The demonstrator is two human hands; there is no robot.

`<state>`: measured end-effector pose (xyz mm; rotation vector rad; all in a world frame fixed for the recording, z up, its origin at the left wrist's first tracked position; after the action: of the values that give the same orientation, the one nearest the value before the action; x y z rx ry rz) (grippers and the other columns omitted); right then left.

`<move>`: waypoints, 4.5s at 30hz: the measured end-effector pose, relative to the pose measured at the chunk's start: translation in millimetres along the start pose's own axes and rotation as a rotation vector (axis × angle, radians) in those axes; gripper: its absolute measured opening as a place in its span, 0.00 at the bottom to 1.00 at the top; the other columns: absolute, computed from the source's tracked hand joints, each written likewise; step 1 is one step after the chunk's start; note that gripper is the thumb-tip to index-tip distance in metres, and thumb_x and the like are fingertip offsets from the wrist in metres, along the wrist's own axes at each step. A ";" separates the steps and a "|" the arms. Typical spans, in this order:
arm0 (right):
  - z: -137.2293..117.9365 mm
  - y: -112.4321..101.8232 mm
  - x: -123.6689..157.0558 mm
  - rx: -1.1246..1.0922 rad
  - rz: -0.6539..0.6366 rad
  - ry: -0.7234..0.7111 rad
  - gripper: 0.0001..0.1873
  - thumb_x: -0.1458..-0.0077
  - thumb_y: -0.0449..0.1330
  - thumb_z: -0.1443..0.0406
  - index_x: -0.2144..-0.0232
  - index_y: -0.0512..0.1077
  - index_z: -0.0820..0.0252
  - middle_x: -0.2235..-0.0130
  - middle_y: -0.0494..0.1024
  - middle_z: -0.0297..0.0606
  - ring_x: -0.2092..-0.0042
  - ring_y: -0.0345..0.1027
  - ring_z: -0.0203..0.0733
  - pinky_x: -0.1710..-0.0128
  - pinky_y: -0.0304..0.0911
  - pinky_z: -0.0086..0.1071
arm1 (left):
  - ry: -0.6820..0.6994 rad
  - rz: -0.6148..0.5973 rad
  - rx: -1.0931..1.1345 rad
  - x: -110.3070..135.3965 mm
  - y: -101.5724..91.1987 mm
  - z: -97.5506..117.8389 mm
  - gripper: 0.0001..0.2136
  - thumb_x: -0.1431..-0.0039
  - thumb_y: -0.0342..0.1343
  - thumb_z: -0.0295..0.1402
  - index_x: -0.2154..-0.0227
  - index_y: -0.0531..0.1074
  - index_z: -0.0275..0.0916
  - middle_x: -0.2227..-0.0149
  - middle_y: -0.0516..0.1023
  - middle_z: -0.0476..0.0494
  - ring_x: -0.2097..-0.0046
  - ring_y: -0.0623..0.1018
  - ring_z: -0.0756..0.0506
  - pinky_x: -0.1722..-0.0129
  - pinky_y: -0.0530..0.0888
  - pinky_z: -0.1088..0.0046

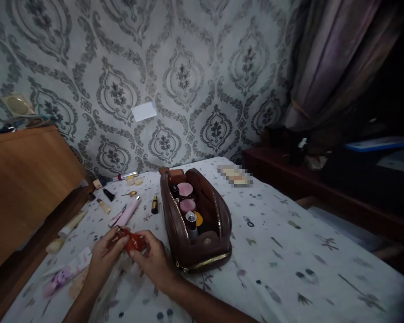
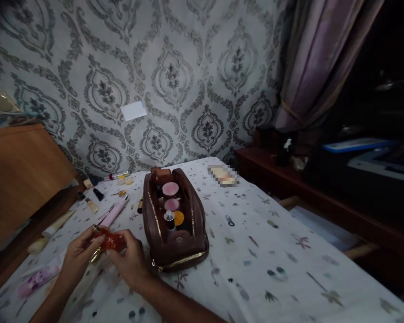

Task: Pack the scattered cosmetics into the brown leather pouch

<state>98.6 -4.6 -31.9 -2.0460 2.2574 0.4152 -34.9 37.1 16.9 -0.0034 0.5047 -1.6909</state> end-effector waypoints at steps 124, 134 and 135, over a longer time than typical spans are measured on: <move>10.0 -9.9 7.0 0.377 0.161 -0.169 0.19 0.36 0.47 0.64 0.45 0.62 0.59 0.48 0.73 0.45 0.47 0.68 0.42 0.48 0.63 0.35 | 0.596 -0.101 -1.375 -4.7 40.5 17.2 0.16 0.40 0.47 0.25 0.52 0.72 0.38 0.49 0.76 0.37 0.46 0.71 0.39 0.48 0.69 0.61; 20.8 -6.3 -2.0 0.504 0.056 -0.301 0.11 0.39 0.46 0.70 0.65 0.68 0.57 0.62 0.72 0.40 0.58 0.68 0.42 0.57 0.65 0.35 | 0.663 0.044 -1.358 26.2 66.4 -46.0 0.15 0.36 0.48 0.35 0.51 0.73 0.40 0.39 0.66 0.36 0.36 0.62 0.35 0.42 0.61 0.51; 20.0 -5.8 -1.4 0.512 0.045 -0.303 0.10 0.39 0.47 0.70 0.65 0.68 0.57 0.63 0.71 0.39 0.60 0.68 0.41 0.58 0.65 0.34 | 0.650 0.034 -1.356 27.2 65.0 -47.7 0.16 0.36 0.48 0.36 0.50 0.73 0.41 0.38 0.65 0.36 0.36 0.61 0.35 0.41 0.60 0.50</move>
<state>101.8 1.1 -51.7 -1.5635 1.9723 0.1168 7.5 20.8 -55.0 -0.4298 2.0268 -0.9943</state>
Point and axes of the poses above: each hand's wrist, its own x-axis away from the middle knuckle, its own y-axis out of the palm, z = x × y, the point moved 4 cm from there along -x, towards the middle knuckle
